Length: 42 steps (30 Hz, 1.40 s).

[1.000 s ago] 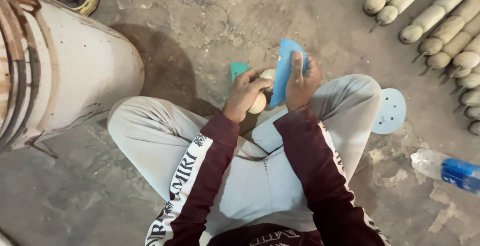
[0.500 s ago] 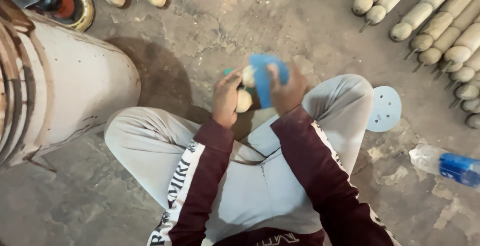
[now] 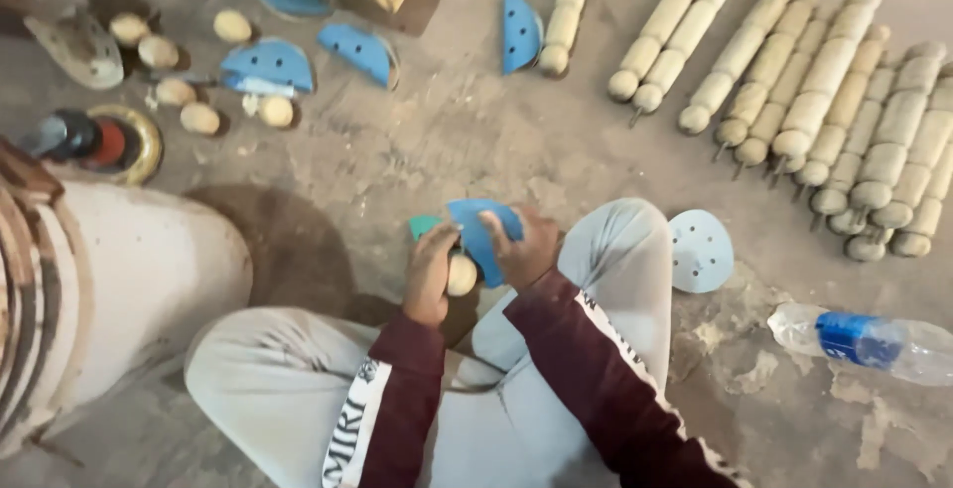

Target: The person sits on the floor and sands a small round wooden ball by hand, holding it in one hand and rubbing it with pieces of blue and green sandpaper, turning the ball to work different surfaces. Finished wooden balls and turned wooden parts lie on the floor around them.

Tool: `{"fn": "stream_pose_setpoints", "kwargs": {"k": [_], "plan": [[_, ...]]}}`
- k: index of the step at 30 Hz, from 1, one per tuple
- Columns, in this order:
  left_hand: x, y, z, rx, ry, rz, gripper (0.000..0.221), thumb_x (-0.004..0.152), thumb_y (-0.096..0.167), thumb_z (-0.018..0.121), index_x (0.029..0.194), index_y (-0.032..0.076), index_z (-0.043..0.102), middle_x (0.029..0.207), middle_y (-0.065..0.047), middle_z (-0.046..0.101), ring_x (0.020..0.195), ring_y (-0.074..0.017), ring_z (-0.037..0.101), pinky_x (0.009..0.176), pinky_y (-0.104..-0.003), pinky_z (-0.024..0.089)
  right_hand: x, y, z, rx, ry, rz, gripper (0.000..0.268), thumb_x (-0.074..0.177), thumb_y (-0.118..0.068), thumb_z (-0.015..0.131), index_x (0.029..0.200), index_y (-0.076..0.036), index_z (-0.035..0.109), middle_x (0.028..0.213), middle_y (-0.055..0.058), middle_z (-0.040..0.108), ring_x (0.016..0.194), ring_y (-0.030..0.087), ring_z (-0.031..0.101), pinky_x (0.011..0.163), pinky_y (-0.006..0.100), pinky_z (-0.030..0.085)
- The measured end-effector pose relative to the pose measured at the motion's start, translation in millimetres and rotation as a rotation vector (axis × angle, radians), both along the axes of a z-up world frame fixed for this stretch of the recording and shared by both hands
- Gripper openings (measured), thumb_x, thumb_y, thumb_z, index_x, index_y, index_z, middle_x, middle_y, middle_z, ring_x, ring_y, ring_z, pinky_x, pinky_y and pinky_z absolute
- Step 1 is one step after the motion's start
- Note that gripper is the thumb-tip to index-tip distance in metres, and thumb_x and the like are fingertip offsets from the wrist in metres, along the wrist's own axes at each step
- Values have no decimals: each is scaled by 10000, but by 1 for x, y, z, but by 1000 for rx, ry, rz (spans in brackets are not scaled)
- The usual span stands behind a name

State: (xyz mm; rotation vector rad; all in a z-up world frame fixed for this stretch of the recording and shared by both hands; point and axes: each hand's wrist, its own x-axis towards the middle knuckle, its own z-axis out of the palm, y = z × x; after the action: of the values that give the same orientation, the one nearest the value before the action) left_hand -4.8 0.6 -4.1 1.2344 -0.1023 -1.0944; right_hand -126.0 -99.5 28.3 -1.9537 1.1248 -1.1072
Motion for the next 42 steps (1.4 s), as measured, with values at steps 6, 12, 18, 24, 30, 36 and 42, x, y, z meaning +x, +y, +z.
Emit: {"fn": "stream_pose_setpoints", "kwargs": {"k": [6,12,18,24,30,36,42], "plan": [[0,-3,33,-32,-12,-133,281,925,238,675,1073,3,716,956,-60,717,847,-138,661,760,-296,525,-6,-25,-12,487,-542,-284,414,1041,-390,623,842,-28,641,696,20,593,616,104,498,563,314,422],[-12,-8,42,127,-432,-255,358,728,227,891,973,30,720,836,-8,697,717,-83,616,642,-300,519,1,-17,-3,448,-409,-267,401,1015,-414,626,822,-64,654,688,-32,588,628,37,499,559,255,443],[-13,-3,39,159,-946,-137,470,630,278,967,895,13,683,758,-91,703,641,-160,649,604,-336,541,12,-15,-30,669,-559,-175,406,977,-417,666,775,-70,609,649,-38,528,529,46,457,469,252,376],[-23,-13,77,174,-1030,-41,465,643,343,969,822,15,693,695,-108,715,595,-212,654,605,-349,545,12,-16,-23,697,-541,-182,424,987,-442,655,792,-67,622,650,-36,514,529,44,443,473,251,370],[-22,-13,56,125,-839,-27,361,709,301,915,815,29,703,720,-74,744,623,-156,677,602,-335,552,16,-16,-47,734,-599,-134,386,988,-424,663,842,-67,651,698,-45,541,595,35,462,517,242,389],[-18,-16,19,53,-787,-19,246,827,232,865,842,29,726,732,-51,743,644,-126,674,618,-315,547,17,-16,-45,724,-578,-91,398,995,-420,655,826,-61,641,697,-47,535,598,42,467,515,257,384],[-1,-14,19,-236,-294,52,138,974,151,704,1026,32,658,879,-57,673,741,-157,633,596,-296,493,4,-31,-120,646,-173,-131,487,1018,-473,656,834,-23,643,662,51,555,604,107,501,525,331,423]]}}
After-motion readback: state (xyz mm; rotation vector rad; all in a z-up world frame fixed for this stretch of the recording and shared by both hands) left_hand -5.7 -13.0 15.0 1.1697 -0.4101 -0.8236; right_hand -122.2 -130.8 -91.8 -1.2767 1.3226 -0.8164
